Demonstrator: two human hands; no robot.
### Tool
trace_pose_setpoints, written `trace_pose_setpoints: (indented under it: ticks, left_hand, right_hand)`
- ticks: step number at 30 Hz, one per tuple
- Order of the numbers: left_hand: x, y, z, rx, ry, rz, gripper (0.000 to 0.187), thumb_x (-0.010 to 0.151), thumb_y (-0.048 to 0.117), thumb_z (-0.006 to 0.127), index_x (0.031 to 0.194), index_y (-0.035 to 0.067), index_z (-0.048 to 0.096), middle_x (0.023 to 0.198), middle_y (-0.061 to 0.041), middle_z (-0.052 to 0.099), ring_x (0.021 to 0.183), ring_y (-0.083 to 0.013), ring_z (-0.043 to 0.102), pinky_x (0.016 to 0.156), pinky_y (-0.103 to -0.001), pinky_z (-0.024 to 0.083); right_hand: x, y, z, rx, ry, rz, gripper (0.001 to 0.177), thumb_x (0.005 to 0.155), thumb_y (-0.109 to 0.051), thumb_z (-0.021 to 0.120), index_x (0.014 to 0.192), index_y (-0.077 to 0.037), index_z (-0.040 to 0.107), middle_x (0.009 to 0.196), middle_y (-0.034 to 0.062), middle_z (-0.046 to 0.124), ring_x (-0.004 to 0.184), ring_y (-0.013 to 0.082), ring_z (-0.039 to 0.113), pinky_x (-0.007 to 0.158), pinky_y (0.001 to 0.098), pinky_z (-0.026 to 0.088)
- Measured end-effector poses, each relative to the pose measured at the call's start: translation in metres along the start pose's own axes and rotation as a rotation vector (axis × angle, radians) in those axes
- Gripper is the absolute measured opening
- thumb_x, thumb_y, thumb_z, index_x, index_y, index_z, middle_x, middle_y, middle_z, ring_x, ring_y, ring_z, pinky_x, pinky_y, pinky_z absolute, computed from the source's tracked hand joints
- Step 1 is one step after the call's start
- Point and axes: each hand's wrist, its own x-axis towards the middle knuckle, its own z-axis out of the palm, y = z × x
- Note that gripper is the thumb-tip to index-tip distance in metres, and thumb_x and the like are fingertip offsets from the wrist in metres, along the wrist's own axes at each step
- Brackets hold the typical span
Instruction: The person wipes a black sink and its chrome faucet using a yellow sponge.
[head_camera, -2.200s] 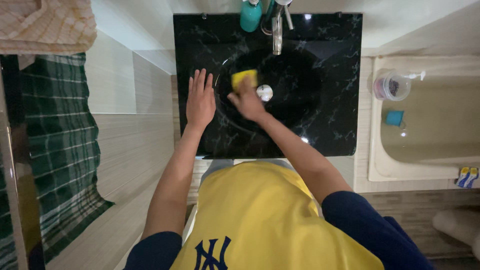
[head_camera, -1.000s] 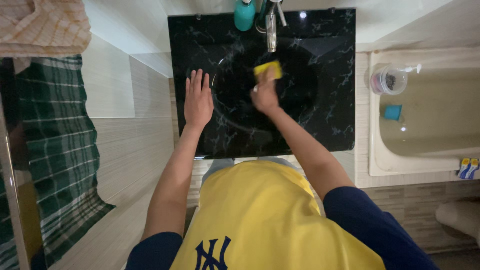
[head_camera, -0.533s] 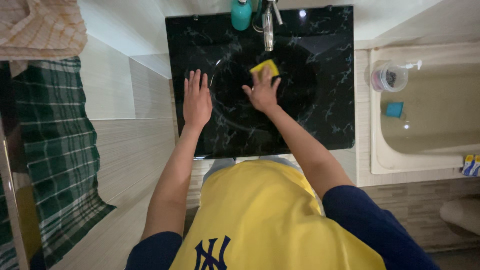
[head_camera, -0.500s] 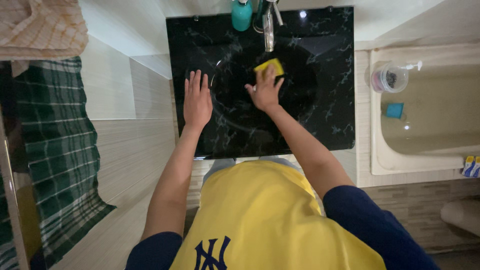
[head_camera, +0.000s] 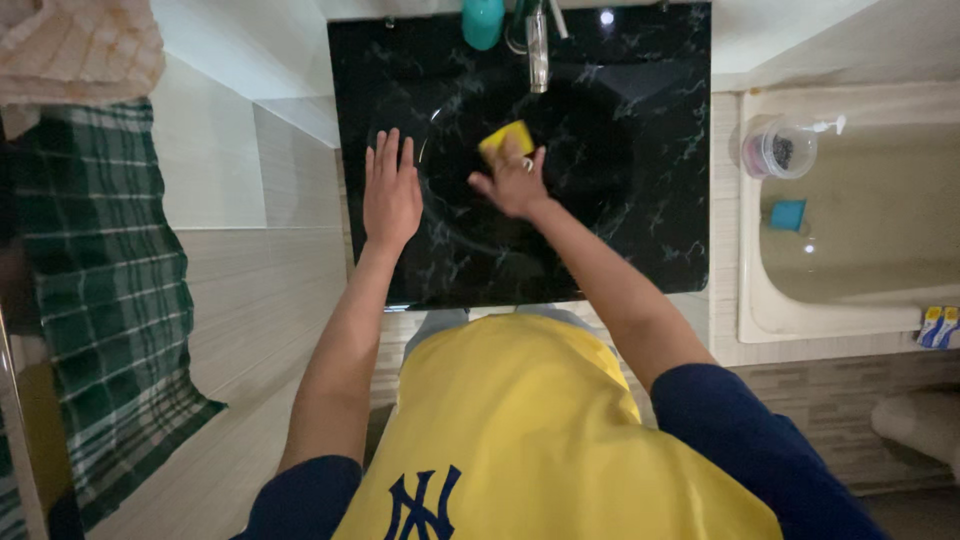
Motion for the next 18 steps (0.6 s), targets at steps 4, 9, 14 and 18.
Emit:
trace_pose_setpoints:
  ticks: [4,9,14,18]
  left_hand:
    - [-0.001,0.001,0.001,0.029,0.000,-0.006,0.044,0.109,0.012,0.052,0.150,-0.002,0.051,0.161,-0.022,0.040,0.154,-0.0362,0.031,0.128,-0.052,0.023]
    - [-0.001,0.000,0.001,0.016,-0.005,0.005,0.044,0.109,0.012,0.052,0.150,-0.002,0.051,0.161,-0.023,0.040,0.154,-0.0371,0.031,0.128,-0.052,0.023]
    - [-0.002,-0.002,0.002,0.018,0.020,0.019,0.044,0.109,0.011,0.052,0.150,-0.003,0.051,0.161,-0.023,0.040,0.154,-0.0378,0.031,0.128,-0.052,0.023]
    - [-0.004,0.000,0.002,0.008,0.018,0.010,0.045,0.108,0.011,0.052,0.150,-0.003,0.051,0.160,-0.024,0.040,0.153,-0.0383,0.031,0.127,-0.053,0.023]
  right_hand:
    - [0.039,0.000,0.015,0.281,0.207,0.060,0.090,0.100,-0.068,0.044,0.162,-0.007,0.024,0.165,0.0311,0.007,0.155,0.0462,0.004,0.116,0.0713,0.007]
    - [0.020,-0.020,0.034,0.540,0.017,-0.250,0.080,0.102,-0.064,0.041,0.160,-0.009,0.035,0.169,0.0282,0.020,0.158,0.0418,0.016,0.125,0.0555,0.016]
    - [-0.022,0.007,0.037,0.304,-0.121,-0.323,0.069,0.103,-0.063,0.038,0.153,-0.018,0.051,0.166,0.0127,0.046,0.163,0.0311,0.032,0.134,0.0424,0.023]
    - [0.011,0.021,0.047,0.394,-0.139,-0.180,0.076,0.104,-0.061,0.042,0.161,-0.011,0.031,0.167,0.0252,0.022,0.155,0.0408,0.019,0.125,0.0471,0.018]
